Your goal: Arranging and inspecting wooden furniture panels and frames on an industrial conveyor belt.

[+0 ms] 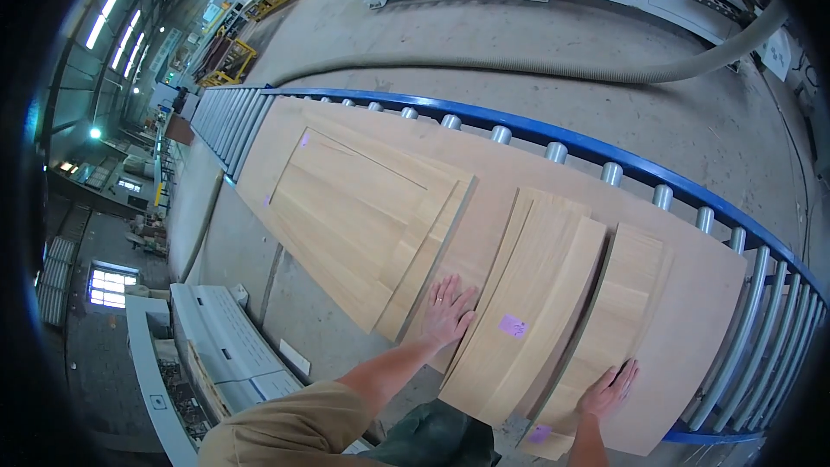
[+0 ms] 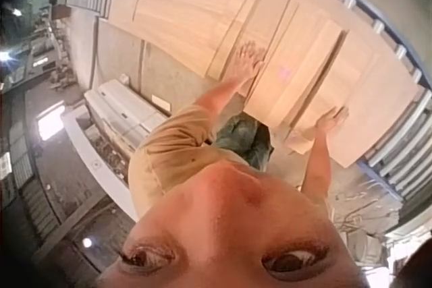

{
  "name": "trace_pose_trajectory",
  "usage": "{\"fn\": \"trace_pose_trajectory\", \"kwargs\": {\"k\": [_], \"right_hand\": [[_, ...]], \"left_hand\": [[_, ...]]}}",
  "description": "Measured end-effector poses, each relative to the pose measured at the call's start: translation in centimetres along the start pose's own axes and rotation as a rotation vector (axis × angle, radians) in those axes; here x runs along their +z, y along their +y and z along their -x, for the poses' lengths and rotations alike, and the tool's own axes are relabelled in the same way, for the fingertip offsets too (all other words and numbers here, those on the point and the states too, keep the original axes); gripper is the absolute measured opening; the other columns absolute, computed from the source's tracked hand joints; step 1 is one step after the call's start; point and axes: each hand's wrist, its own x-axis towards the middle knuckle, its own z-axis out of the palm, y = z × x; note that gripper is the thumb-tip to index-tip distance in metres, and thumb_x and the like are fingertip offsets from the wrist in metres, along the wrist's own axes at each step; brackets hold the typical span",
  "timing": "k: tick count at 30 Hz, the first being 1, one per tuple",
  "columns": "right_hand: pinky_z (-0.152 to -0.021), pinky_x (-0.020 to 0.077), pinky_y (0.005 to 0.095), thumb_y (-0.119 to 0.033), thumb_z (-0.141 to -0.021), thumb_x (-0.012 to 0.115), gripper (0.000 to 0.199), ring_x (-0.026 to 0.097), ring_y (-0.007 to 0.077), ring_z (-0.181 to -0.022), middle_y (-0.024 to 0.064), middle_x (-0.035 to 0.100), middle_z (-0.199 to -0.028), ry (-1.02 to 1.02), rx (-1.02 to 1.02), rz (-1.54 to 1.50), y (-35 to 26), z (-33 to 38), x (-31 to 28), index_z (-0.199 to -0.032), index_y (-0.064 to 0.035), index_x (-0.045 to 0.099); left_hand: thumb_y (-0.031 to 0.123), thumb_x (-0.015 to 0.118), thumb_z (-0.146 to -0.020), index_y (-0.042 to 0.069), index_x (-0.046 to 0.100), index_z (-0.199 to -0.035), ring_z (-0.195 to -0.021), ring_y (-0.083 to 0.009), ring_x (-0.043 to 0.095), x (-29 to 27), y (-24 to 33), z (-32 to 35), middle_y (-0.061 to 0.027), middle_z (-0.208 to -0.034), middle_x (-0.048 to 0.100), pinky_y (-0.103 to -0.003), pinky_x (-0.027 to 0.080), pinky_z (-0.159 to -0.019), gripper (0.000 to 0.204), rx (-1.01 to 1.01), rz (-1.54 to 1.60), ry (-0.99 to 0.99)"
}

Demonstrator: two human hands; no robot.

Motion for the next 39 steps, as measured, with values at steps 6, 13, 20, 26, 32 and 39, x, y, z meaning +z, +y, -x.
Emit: {"fn": "trace_pose_trajectory", "kwargs": {"k": [6, 13, 20, 26, 32, 39], "right_hand": [[-0.133, 0.0215, 0.0463, -0.032, -0.116, 0.042, 0.057, 0.029, 0.0365, -0.161, 0.0223, 0.037, -0.171, 0.0, 0.006, -0.029, 3.5, 0.1, 1.2, -0.164, -0.0006, 0.04], [-0.128, 0.0287, 0.0511, -0.034, -0.114, 0.041, 0.058, 0.036, 0.0422, -0.157, 0.0237, 0.045, -0.165, 0.054, -0.063, -0.036, -0.9, -1.8, 1.4, -0.161, 0.0009, 0.043], [-0.128, 0.0284, 0.0519, -0.039, -0.115, 0.038, 0.061, 0.035, 0.0429, -0.157, 0.024, 0.046, -0.164, 0.052, -0.039, 0.001, 0.7, -1.6, 0.6, -0.16, 0.0022, 0.043], [-0.127, 0.0284, 0.055, -0.039, -0.112, 0.044, 0.061, 0.035, 0.0426, -0.158, 0.0221, 0.046, -0.165, 0.102, -0.044, -0.023, 1.8, -1.5, 1.3, -0.16, -0.0005, 0.044], [-0.126, 0.029, 0.0552, -0.038, -0.111, 0.047, 0.06, 0.036, 0.0426, -0.157, 0.0219, 0.047, -0.165, 0.106, -0.032, -0.025, 0.9, -1.3, 0.3, -0.159, -0.002, 0.047], [-0.127, 0.0268, 0.0551, -0.038, -0.111, 0.049, 0.061, 0.036, 0.0416, -0.157, 0.02, 0.046, -0.165, 0.117, -0.01, -0.107, 0.9, -1.7, 0.4, -0.161, -0.0034, 0.046]], "left_hand": [[0.05, 0.053, -0.103, 0.022, 0.043, -0.166, -0.164, -0.0427, 0.02, 1.3, 0.6, 0.1, -0.0254, -0.174, 0.027, -0.06, 0.014, -0.132, 0.07, 0.024, -0.076, -0.122], [0.055, 0.044, -0.108, 0.022, 0.049, -0.163, -0.162, -0.0433, 0.025, 1.1, -1.5, -2.5, -0.0264, -0.172, 0.031, -0.06, 0.013, -0.132, 0.064, 0.093, 0.028, 0.125], [0.055, 0.038, -0.11, 0.021, 0.051, -0.161, -0.16, -0.044, 0.028, 2.8, -0.3, -1.5, -0.0249, -0.171, 0.034, -0.059, 0.017, -0.131, 0.063, 0.128, 0.05, 0.148], [0.049, 0.04, -0.111, 0.018, 0.048, -0.163, -0.16, -0.0433, 0.027, 1.3, 0.3, -1.5, -0.0245, -0.172, 0.03, -0.06, 0.019, -0.131, 0.06, 0.133, -0.079, 0.021], [0.048, 0.038, -0.112, 0.017, 0.048, -0.162, -0.16, -0.0444, 0.028, 1.8, 0.4, -1.5, -0.0252, -0.171, 0.033, -0.06, 0.019, -0.131, 0.059, 0.18, -0.003, 0.083], [0.054, 0.031, -0.114, 0.013, 0.048, -0.162, -0.161, -0.0435, 0.026, 2.1, -0.1, -1.1, -0.0264, -0.172, 0.032, -0.058, 0.018, -0.131, 0.065, 0.189, -0.032, 0.086]]}}
